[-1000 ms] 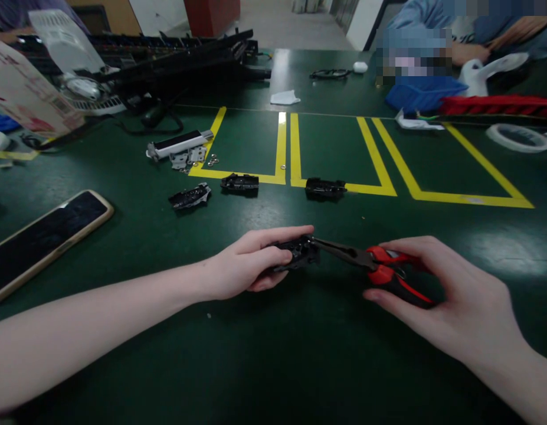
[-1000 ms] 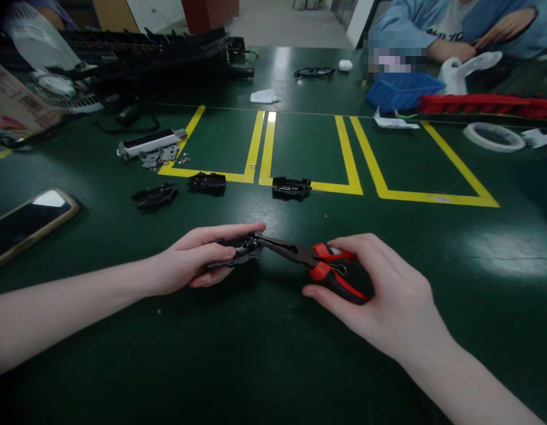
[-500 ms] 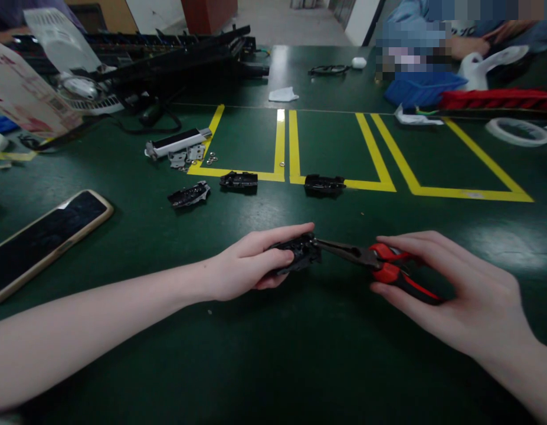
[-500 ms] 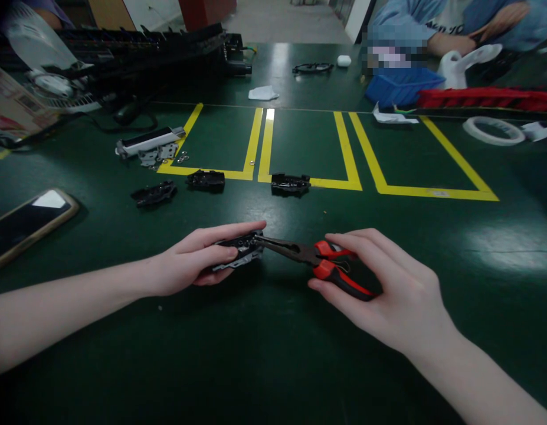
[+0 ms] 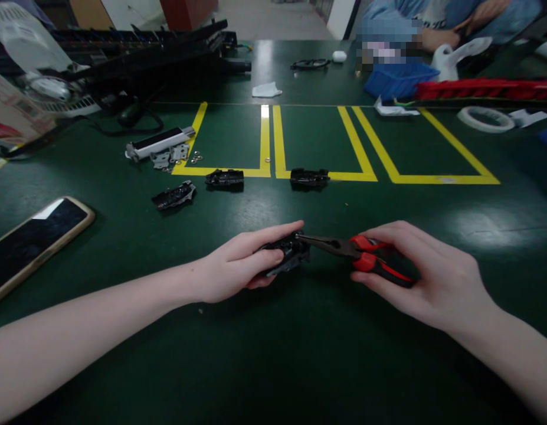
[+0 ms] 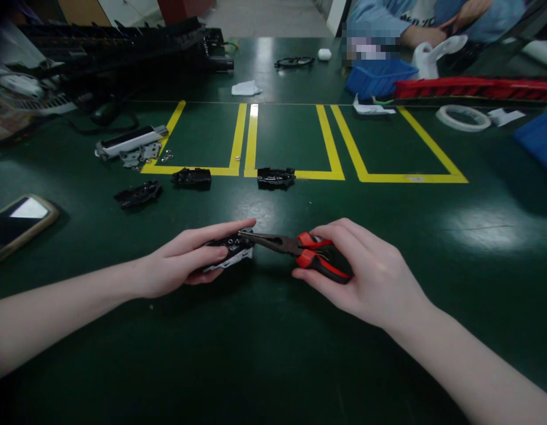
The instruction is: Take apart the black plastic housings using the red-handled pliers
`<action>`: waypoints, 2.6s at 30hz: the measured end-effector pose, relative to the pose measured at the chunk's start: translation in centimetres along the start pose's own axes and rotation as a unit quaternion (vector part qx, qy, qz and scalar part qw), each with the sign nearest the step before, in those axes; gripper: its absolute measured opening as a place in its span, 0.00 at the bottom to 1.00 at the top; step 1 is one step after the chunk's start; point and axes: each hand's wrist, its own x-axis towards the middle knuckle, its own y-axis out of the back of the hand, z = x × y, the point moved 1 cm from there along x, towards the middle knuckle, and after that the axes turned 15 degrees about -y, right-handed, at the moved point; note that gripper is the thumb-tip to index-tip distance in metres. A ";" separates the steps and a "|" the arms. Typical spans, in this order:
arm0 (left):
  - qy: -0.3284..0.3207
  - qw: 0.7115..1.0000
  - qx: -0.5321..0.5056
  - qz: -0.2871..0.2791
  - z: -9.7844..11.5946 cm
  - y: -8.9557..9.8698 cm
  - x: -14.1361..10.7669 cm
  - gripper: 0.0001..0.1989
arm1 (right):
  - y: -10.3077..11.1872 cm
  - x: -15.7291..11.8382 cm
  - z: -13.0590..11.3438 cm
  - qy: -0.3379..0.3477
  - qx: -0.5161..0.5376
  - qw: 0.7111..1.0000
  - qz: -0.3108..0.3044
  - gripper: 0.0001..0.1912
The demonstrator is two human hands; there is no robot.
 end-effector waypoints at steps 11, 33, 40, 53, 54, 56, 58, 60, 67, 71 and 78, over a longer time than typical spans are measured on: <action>-0.010 0.999 0.000 -0.031 0.0 0.4 0.2 0.28 | 0.3 0.1 -0.2 0.041 -0.013 0.998 0.037 0.21; -0.029 0.999 0.002 -0.046 0.0 0.4 0.3 0.25 | 0.1 -0.3 -0.1 0.025 0.010 1.000 0.001 0.19; -0.042 0.998 -0.009 -0.051 -0.3 0.5 0.5 0.25 | 0.1 -0.4 -0.4 0.009 0.007 1.000 0.000 0.18; 0.005 0.996 -0.007 -0.085 -0.2 1.4 0.5 0.29 | 0.1 0.0 -0.6 0.053 -0.013 0.998 0.010 0.20; 0.014 0.996 -0.009 -0.092 0.0 1.5 0.5 0.29 | 0.1 0.0 -0.6 0.055 -0.020 0.998 0.008 0.21; 0.037 0.993 -0.015 -0.114 0.3 1.8 0.7 0.29 | 0.1 -0.1 -0.6 0.054 -0.037 0.998 0.004 0.20; 0.063 0.989 -0.025 -0.134 0.7 2.1 0.9 0.29 | 0.1 0.0 -0.7 0.057 -0.052 0.997 0.006 0.17; 0.078 0.985 -0.043 -0.150 1.0 2.3 1.0 0.29 | 0.1 0.0 -0.8 0.067 -0.067 0.995 0.011 0.16; 0.026 0.993 -0.060 -0.101 -0.1 1.7 0.5 0.29 | -0.6 -0.4 -1.0 -0.002 -0.040 0.999 -0.008 0.16; 0.000 0.997 -0.051 -0.063 -0.5 1.2 0.1 0.28 | -0.9 -0.4 -0.7 -0.012 -0.021 0.999 -0.027 0.16; -0.004 0.994 -0.052 -0.091 -0.4 1.5 0.2 0.28 | -0.9 -0.2 -0.8 -0.037 0.025 0.997 -0.064 0.14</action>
